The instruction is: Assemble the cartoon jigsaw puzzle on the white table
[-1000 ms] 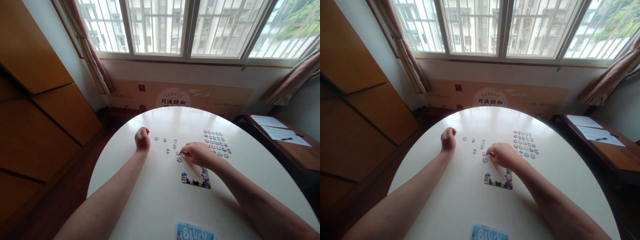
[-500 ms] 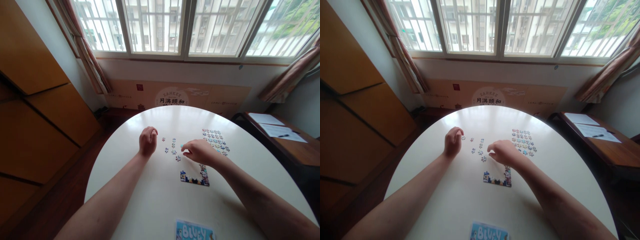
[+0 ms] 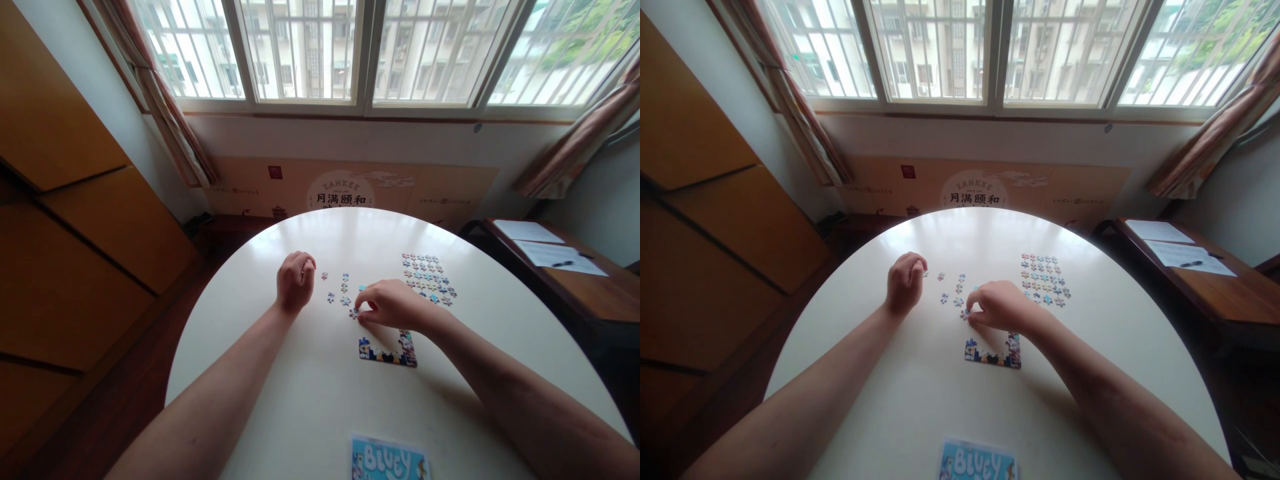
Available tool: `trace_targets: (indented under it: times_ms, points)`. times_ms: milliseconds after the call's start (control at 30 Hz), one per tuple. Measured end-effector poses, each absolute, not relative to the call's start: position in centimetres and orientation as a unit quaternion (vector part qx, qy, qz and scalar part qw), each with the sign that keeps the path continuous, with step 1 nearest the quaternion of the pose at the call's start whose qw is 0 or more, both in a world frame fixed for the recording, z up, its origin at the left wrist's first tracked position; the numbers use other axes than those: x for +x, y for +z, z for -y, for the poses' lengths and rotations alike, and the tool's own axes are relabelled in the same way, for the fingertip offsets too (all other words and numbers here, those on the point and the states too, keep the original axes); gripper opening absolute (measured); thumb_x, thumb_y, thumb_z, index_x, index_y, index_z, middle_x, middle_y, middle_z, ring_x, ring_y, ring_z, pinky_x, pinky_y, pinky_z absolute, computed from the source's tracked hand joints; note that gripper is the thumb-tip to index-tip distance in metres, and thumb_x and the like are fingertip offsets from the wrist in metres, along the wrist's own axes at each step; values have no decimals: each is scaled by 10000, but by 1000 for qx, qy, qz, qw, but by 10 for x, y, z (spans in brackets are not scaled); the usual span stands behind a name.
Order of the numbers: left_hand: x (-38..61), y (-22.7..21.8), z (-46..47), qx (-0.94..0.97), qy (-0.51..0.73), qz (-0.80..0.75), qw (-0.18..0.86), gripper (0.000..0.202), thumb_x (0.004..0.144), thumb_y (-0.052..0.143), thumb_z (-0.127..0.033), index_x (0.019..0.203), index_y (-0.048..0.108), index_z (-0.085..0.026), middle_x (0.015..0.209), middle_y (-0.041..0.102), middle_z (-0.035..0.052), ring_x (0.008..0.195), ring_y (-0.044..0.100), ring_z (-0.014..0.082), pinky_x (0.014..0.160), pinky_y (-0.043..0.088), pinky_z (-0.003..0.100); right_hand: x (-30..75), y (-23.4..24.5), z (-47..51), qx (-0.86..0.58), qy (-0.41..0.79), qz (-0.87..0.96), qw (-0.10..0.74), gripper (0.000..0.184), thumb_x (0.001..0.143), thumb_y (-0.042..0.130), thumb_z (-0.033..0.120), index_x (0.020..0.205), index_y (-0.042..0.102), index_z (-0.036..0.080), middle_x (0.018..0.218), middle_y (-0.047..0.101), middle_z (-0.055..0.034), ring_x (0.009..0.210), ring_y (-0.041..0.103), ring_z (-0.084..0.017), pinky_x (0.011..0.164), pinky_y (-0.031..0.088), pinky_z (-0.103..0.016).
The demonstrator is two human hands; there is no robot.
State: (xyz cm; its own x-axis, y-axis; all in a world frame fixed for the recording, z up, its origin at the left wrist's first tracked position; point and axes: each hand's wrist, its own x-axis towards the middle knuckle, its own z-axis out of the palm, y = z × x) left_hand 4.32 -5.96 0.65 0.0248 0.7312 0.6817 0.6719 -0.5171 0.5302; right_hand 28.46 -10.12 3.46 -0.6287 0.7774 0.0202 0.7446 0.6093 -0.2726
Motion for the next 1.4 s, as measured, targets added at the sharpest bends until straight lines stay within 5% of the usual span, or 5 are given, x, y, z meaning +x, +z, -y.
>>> trace_targets:
  times_ms: [533,767,1000,1167,1400]
  points:
    - [43,5,59,723,478,-497,49,256,880,385,-212,643,477,-245,678,583,37,730,561,224,713,428,346,293,37,96,-435,108,891,68,148,863,650,197,826,774,269,800,754,1,735,632,-157,638,353,-282]
    - [39,-2,55,693,520,-494,72,254,815,394,-142,583,397,-246,594,481,14,628,490,203,609,365,336,295,38,93,-442,35,890,106,408,932,520,273,541,439,193,570,494,-2,548,365,-125,560,210,-314]
    - [41,1,58,726,478,-492,50,294,805,407,-115,540,381,-240,575,486,23,652,491,214,630,382,353,304,28,85,-475,-6,860,187,304,809,502,161,561,330,196,588,454,11,578,352,-124,568,227,-285]
    - [52,-2,61,817,353,-454,47,306,844,457,-114,886,739,-227,994,755,58,971,620,265,921,482,443,310,24,79,-497,-19,842,210,170,780,510,114,651,442,200,667,547,7,627,418,-130,587,246,-270]
    - [61,-6,62,887,174,-424,55,454,944,451,-246,1352,650,-236,1512,561,58,1441,424,310,1210,254,576,309,22,77,-480,-12,839,255,86,860,548,141,801,548,203,746,639,-16,674,511,-147,622,305,-264]
